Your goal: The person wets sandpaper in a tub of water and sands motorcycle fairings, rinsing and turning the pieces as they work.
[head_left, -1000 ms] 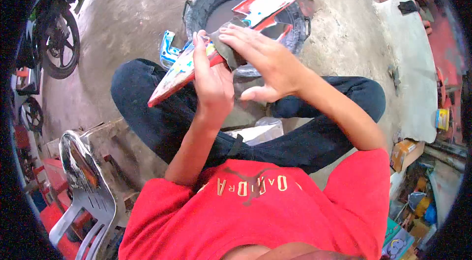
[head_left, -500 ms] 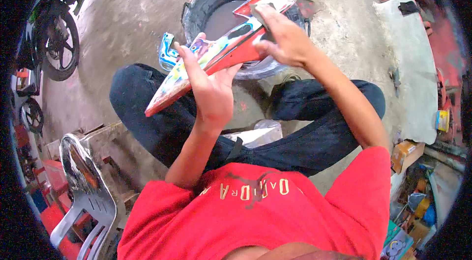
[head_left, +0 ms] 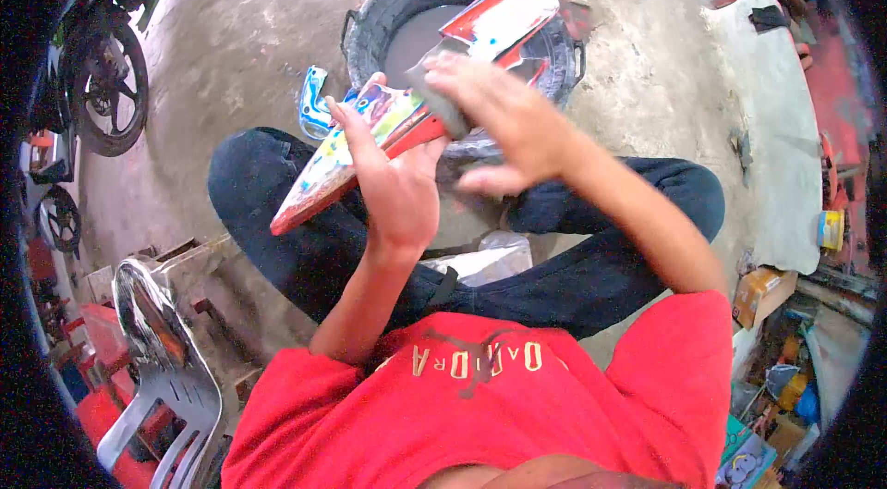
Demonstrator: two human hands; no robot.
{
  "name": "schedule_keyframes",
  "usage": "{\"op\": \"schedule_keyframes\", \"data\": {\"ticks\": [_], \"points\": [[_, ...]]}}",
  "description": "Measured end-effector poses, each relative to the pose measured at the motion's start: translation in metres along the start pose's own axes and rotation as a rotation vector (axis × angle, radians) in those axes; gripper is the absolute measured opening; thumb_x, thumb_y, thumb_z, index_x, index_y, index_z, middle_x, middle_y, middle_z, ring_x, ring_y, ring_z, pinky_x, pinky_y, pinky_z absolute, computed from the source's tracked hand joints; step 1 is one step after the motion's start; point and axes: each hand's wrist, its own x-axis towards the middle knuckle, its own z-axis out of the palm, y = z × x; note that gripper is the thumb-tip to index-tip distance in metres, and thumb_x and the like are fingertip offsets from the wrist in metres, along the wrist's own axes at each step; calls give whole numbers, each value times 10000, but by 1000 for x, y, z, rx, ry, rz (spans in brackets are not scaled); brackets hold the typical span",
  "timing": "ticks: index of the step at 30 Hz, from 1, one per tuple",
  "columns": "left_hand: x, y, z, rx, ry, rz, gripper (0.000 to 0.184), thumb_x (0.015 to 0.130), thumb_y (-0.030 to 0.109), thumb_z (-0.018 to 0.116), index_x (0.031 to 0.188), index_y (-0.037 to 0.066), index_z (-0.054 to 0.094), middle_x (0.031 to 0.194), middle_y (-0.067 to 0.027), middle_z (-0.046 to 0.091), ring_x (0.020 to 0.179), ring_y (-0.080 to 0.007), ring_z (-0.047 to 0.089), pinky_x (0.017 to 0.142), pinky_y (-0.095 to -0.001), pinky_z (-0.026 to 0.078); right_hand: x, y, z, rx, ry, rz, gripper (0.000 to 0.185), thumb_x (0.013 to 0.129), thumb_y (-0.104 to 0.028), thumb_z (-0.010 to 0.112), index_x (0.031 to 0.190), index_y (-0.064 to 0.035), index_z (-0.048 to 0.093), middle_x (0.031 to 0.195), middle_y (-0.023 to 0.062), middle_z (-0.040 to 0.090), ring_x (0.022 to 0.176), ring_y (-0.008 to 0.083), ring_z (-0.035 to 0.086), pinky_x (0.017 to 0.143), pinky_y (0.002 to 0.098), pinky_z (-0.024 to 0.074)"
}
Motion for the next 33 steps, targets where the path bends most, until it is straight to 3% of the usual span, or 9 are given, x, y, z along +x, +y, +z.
{"op": "schedule_keyframes", "data": {"ticks": [3,6,9,14,20,21,28,32,33], "points": [[1,8,0,-150,-30,-76,920,822,-102,720,1454,-88,52,1380,-246,464,1223,-311,555,1008,-412,507,-16,43,-16,-19,-5,337,688,917,-385,610,1451,-10,394,1476,243,431,1377,378,429,1146,451,328],[2,9,0,-289,-60,-95,875,852,-64,701,1461,-65,72,1385,-242,451,1256,-342,528,1025,-453,496,-29,64,-13,-14,30,426,670,929,-369,592,1462,-21,383,1477,251,428,1385,385,417,1149,441,317],[2,0,-7,-477,-68,-90,710,951,128,638,1457,-23,163,1362,-219,473,1287,-379,501,1069,-525,447,-32,62,-6,-93,72,357,657,943,-373,564,1466,-19,381,1485,258,416,1403,395,390,1166,433,292],[18,20,-1,-812,44,-485,540,1043,442,433,1416,65,332,1350,-162,502,1307,-361,483,1121,-558,351,-40,64,2,-84,166,334,552,941,-224,561,1433,-7,436,1462,240,459,1387,379,422,1152,424,325],[21,29,12,-663,-67,-371,408,1009,259,601,1338,70,453,1322,-103,536,1236,-205,544,1078,-416,396,-31,59,7,-127,393,354,400,920,-81,552,1313,-4,554,1303,224,594,1256,345,556,1068,403,422],[24,23,14,-679,-101,-345,530,955,162,681,1395,23,419,1312,-102,540,1206,-180,556,1051,-383,419,-28,60,6,-129,454,362,328,932,-91,537,1244,-6,591,1192,209,638,1149,338,605,1008,410,456],[32,-3,40,-459,-121,-204,385,975,156,643,1293,-24,521,1298,-109,556,1226,-207,542,1077,-360,409,-23,62,17,-191,535,355,260,958,-100,479,1169,-5,597,1093,198,632,1044,352,606,942,418,470],[28,-5,42,-472,-160,-305,260,1023,257,563,1225,121,474,1263,-116,577,1176,-260,594,976,-496,499,-22,67,13,-136,542,482,194,961,-127,488,1045,9,597,1010,228,624,983,368,606,872,440,468],[27,-4,45,-455,-151,-348,175,1034,263,543,1125,169,427,1143,-71,590,1086,-178,619,877,-449,541,-18,61,5,-19,587,583,199,967,-151,484,988,14,593,987,243,618,979,392,598,845,451,462]]}}
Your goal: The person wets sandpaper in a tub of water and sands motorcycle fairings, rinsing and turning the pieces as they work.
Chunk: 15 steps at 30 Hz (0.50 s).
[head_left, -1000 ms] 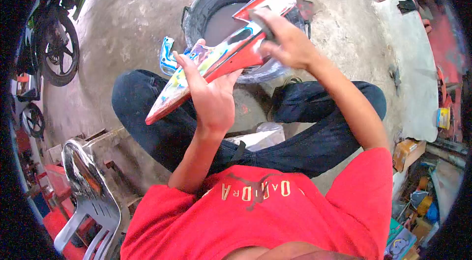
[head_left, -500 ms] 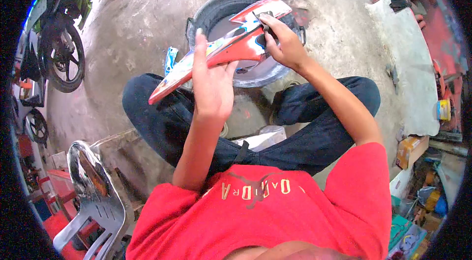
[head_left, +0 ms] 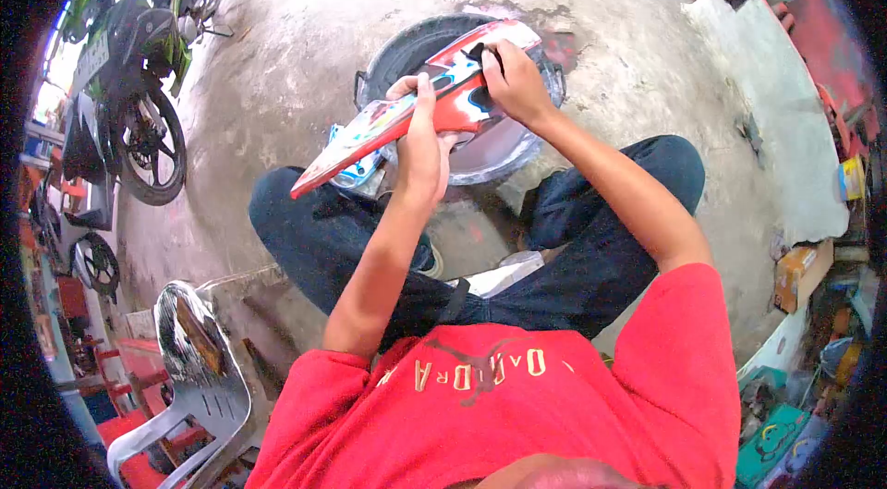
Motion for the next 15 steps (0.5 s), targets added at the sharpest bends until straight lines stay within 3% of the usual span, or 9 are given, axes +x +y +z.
{"op": "schedule_keyframes", "data": {"ticks": [3,4,5,6,7,9,12,15], "points": [[-1,10,14,39,-59,-5,172,1034,246,533,1127,156,419,1137,-82,581,1093,-203,616,878,-477,551,24,13,-10,41,177,236,261,982,-211,433,1007,8,573,986,256,605,950,428,597,843,507,464],[12,8,11,15,-69,7,141,1027,205,528,1098,161,415,1140,-99,576,1130,-221,600,891,-485,555,36,43,-16,-248,254,-49,278,995,-217,392,1007,-3,570,996,268,602,975,447,587,866,503,460],[17,14,17,6,-29,47,142,1021,194,513,1120,124,438,1138,-111,573,1131,-254,601,925,-516,536,47,61,-21,-262,366,53,361,987,-295,486,986,43,612,905,225,645,932,376,626,870,469,460],[25,24,20,-11,-52,31,158,1013,183,499,1129,86,452,1138,-123,566,1127,-278,599,945,-540,520,59,66,-27,68,454,283,385,981,-364,509,941,-4,641,834,148,650,848,290,647,806,453,505],[30,35,22,-31,-62,2,182,1006,172,486,1137,47,466,1139,-135,560,1123,-302,597,966,-563,505,71,73,-39,684,480,527,365,976,-388,520,914,-55,656,794,71,641,756,203,640,704,412,536],[46,51,26,-74,-50,38,286,996,193,480,1189,-16,452,1210,-194,536,1203,-357,542,1036,-600,438,64,29,-66,888,475,576,299,967,-349,541,908,-80,657,798,49,644,677,176,629,643,369,544],[40,70,33,-116,-3,125,351,987,182,447,1222,-78,435,1268,-257,501,1260,-404,495,1088,-631,388,53,37,-69,666,377,623,241,958,-283,567,902,-67,658,792,63,641,677,181,633,660,364,552],[49,78,16,-142,-2,173,391,1010,232,416,1254,-75,423,1307,-268,484,1294,-413,466,1102,-636,368,33,79,-53,539,258,631,308,922,-284,561,899,2,673,872,148,679,759,197,663,692,377,534]]}}
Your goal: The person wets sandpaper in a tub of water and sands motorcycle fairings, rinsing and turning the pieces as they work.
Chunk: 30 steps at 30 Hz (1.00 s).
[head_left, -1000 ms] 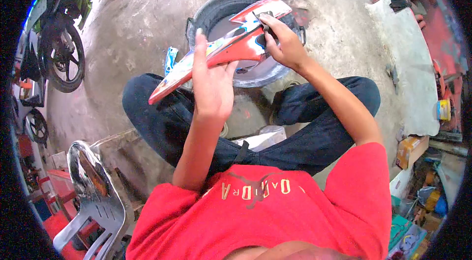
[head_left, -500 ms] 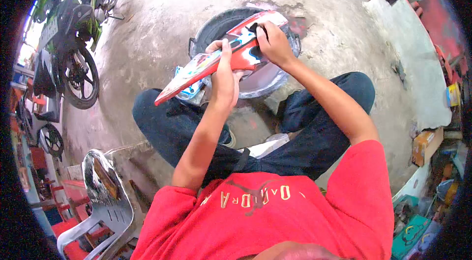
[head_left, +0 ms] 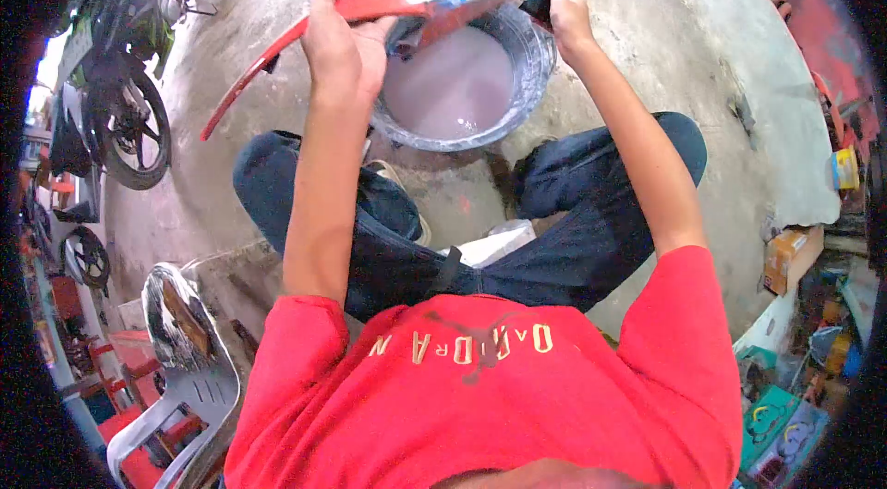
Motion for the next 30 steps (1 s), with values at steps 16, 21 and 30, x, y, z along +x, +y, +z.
{"op": "schedule_keyframes", "data": {"ticks": [16,21,30], "points": [[7,-58,-48,-114,21,151,659,1031,534,410,1430,31,264,1402,-225,450,1294,-361,491,1115,-600,358,-10,233,61,-1207,-346,-159,284,998,-296,471,1126,-85,612,1003,250,686,965,450,655,840,554,503],[0,-65,-50,-133,44,105,625,1038,506,415,1385,-3,310,1387,-227,471,1274,-356,510,1114,-581,373,-33,290,66,-1200,-630,-82,317,968,-299,522,1165,-76,632,1063,249,679,969,449,650,828,548,510],[-11,-69,-57,-269,285,31,483,1011,570,433,1194,124,455,1363,-158,520,1307,-356,479,1096,-653,330,-33,327,71,-1124,-787,114,386,915,-379,593,1076,-48,708,1060,256,684,1001,438,652,893,494,502]]}}
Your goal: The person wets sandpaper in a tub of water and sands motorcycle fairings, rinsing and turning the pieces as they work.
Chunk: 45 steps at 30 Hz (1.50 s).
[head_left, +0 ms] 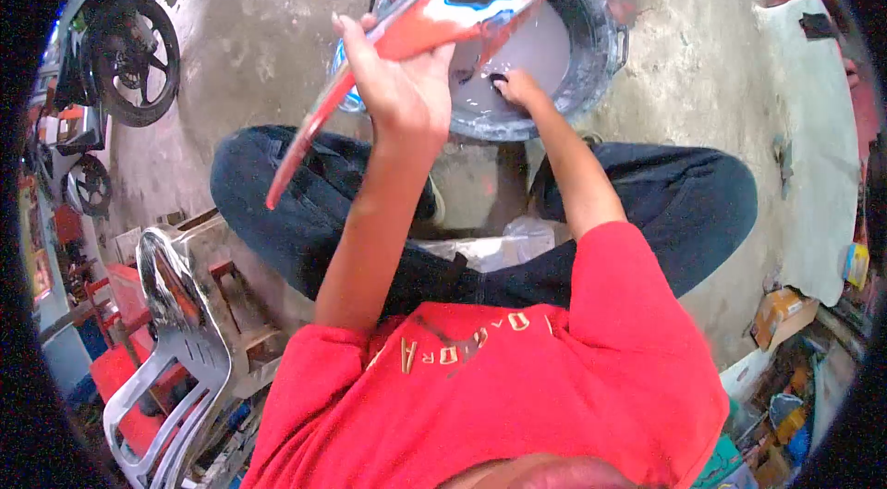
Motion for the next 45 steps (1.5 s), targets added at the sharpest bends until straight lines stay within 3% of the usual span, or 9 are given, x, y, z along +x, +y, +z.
{"op": "schedule_keyframes", "data": {"ticks": [8,11,14,21,23,32,35,40,45], "points": [[-26,-9,-28,-5,75,-82,456,989,603,429,1125,168,427,1350,-215,536,1276,-435,509,1091,-677,340,-11,26,-51,345,687,160,504,932,-401,586,942,90,695,865,329,673,885,445,689,807,509,517],[-29,-7,-23,-6,48,-59,423,1008,551,423,1130,146,412,1363,-219,511,1304,-428,487,1112,-665,330,-46,3,-134,406,821,324,525,963,-429,497,1096,47,673,1042,317,669,1035,487,631,920,534,475],[-32,-8,-26,-18,34,-64,416,1014,519,421,1177,138,377,1368,-209,497,1312,-412,479,1107,-641,354,-86,-58,-211,407,1006,-3,485,1001,-399,459,1122,23,667,1035,327,659,1026,482,628,886,502,490],[-37,-7,-13,-40,55,-99,351,1031,437,368,1204,131,368,1322,-212,538,1238,-383,537,1065,-578,421,-184,-192,-230,194,474,-715,339,999,-174,538,1304,-39,594,1163,212,676,1079,349,665,928,394,505],[-35,-9,-14,-58,65,-83,358,1033,438,356,1208,127,388,1300,-190,559,1214,-358,554,1062,-529,426,-193,-201,-197,4,540,-988,372,981,-102,569,1343,-17,557,1348,221,577,1292,344,540,1073,378,423],[-46,-10,-7,-66,72,-84,356,1023,476,397,1168,152,411,1350,-202,538,1282,-418,508,1120,-617,349,-160,-178,-217,-168,476,-643,364,993,-101,494,1340,-5,551,1335,205,591,1220,354,585,993,403,482],[-34,-7,-19,-29,29,-86,386,1029,490,373,1199,145,412,1367,-203,531,1287,-420,502,1115,-622,346,-203,-215,-198,-90,520,-1147,488,863,-100,574,1335,14,527,1331,245,576,1248,363,567,1077,452,434],[-42,-3,-9,-107,95,-111,359,1050,441,323,1224,137,404,1378,-211,515,1303,-420,490,1110,-630,347,-161,-183,-214,-6,533,-762,487,919,-100,525,1388,25,489,1377,240,546,1274,355,541,1073,404,435],[-39,-7,-25,-51,-3,-99,335,1039,397,360,1219,117,402,1384,-218,509,1319,-425,477,1120,-611,354,-200,-214,-194,-75,468,-1111,456,909,-116,534,1346,13,526,1347,243,565,1264,374,557,1071,436,443]]}}
